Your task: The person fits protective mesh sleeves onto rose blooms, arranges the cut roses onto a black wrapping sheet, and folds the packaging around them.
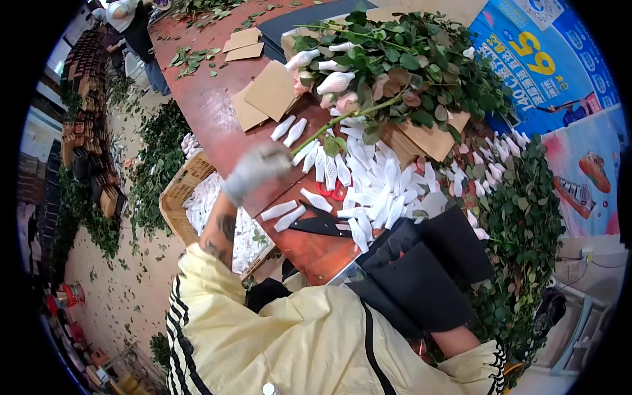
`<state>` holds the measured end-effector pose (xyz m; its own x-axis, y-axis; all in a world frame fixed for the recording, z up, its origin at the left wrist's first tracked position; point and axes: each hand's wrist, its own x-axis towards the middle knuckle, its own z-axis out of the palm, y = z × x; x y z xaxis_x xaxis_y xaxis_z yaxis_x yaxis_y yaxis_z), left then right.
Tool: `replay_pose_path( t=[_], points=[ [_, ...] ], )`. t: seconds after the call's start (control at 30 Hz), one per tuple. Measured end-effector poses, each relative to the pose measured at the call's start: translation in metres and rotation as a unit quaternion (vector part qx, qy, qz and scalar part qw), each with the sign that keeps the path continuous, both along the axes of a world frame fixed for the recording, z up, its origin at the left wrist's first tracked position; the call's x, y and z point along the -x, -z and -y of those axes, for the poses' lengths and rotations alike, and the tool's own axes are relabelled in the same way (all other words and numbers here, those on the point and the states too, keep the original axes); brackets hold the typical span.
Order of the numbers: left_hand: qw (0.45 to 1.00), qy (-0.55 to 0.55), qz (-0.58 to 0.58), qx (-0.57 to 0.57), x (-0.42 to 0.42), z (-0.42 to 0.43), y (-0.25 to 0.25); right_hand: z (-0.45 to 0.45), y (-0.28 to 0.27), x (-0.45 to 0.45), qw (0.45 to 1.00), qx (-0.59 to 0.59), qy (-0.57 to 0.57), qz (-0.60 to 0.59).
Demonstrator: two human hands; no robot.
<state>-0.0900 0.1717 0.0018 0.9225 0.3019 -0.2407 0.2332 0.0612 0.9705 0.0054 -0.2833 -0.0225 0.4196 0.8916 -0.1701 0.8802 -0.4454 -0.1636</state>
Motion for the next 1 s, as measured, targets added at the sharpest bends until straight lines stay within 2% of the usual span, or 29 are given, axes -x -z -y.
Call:
replay_pose_path(
  t=[0.03, 0.07, 0.13, 0.2, 0.23, 0.27, 0.33, 0.37, 0.4, 0.47, 0.5, 0.53, 0.6, 0.67, 0.7, 0.73, 0.77, 0.8, 0.83, 0.87, 0.9, 0.93, 1.0],
  points=[
    [0.97, -0.177, 0.012, -0.166, -0.015, -0.04, 0.04, 0.002, -0.004, 0.0, 1.0, 0.004, -0.003, -0.002],
    [0.892, -0.273, -0.054, -0.355, -0.028, -0.067, 0.053, 0.004, -0.006, 0.0, 1.0, 0.009, -0.002, -0.004],
    [0.896, -0.266, -0.048, -0.351, -0.059, -0.092, 0.053, 0.006, -0.01, -0.003, 1.0, 0.013, -0.004, -0.004],
    [0.779, -0.192, -0.24, -0.547, -0.096, -0.087, 0.052, 0.009, -0.012, -0.004, 1.0, 0.021, -0.003, -0.004],
    [0.815, -0.143, -0.286, -0.482, -0.103, -0.081, 0.038, 0.01, -0.013, -0.004, 1.0, 0.024, -0.002, -0.005],
    [0.818, -0.145, -0.28, -0.481, -0.108, -0.085, 0.045, 0.009, -0.012, -0.004, 1.0, 0.024, -0.003, -0.007],
    [0.829, -0.151, -0.229, -0.488, -0.112, -0.105, 0.068, 0.009, -0.013, -0.003, 1.0, 0.024, -0.003, -0.007],
    [0.865, -0.169, -0.167, -0.443, -0.106, -0.114, 0.071, 0.009, -0.013, -0.003, 1.0, 0.021, 0.002, -0.01],
    [0.864, -0.167, -0.163, -0.447, -0.102, -0.116, 0.062, 0.008, -0.011, -0.004, 1.0, 0.02, 0.004, -0.01],
    [0.888, -0.092, -0.171, -0.417, -0.083, -0.117, 0.039, 0.007, -0.01, -0.004, 1.0, 0.017, 0.006, -0.011],
    [0.876, -0.101, -0.116, -0.458, -0.077, -0.128, 0.055, 0.007, -0.01, -0.004, 1.0, 0.014, 0.007, -0.011],
    [0.873, -0.101, -0.115, -0.462, -0.071, -0.138, 0.057, 0.005, -0.01, -0.003, 1.0, 0.01, 0.007, -0.013],
    [0.918, -0.168, -0.186, -0.307, -0.061, -0.15, 0.059, 0.004, -0.01, -0.003, 1.0, 0.007, 0.006, -0.015],
    [0.798, -0.273, -0.256, -0.473, -0.037, -0.135, 0.032, 0.002, -0.008, -0.001, 1.0, -0.002, 0.002, -0.019],
    [0.83, -0.378, -0.11, -0.396, -0.018, -0.121, 0.036, -0.001, -0.006, 0.0, 1.0, -0.005, -0.001, -0.021],
    [0.836, -0.452, 0.083, -0.299, 0.0, -0.108, 0.04, -0.005, -0.004, 0.0, 1.0, -0.01, -0.003, -0.023],
    [0.807, -0.481, 0.253, -0.232, 0.018, -0.094, 0.044, -0.011, -0.002, -0.001, 0.999, -0.015, -0.01, -0.026],
    [0.799, -0.458, 0.325, -0.217, 0.02, -0.044, -0.02, -0.016, 0.0, -0.001, 0.999, -0.021, -0.011, -0.027],
    [0.767, -0.547, 0.286, -0.176, 0.009, 0.026, -0.064, -0.02, 0.001, 0.001, 0.999, -0.027, -0.014, -0.03],
    [0.785, -0.363, 0.494, 0.086, 0.019, 0.05, -0.067, -0.022, 0.004, 0.003, 0.999, -0.029, -0.012, -0.031],
    [0.851, -0.164, 0.479, 0.14, 0.022, 0.074, -0.068, -0.025, 0.005, 0.005, 0.999, -0.033, -0.013, -0.032],
    [0.879, -0.162, 0.357, 0.271, 0.011, 0.111, -0.069, -0.026, 0.006, 0.006, 0.999, -0.038, -0.012, -0.035],
    [0.905, 0.11, 0.223, 0.346, -0.029, 0.167, -0.051, -0.024, 0.007, 0.006, 0.998, -0.048, -0.007, -0.034]
  ],
)
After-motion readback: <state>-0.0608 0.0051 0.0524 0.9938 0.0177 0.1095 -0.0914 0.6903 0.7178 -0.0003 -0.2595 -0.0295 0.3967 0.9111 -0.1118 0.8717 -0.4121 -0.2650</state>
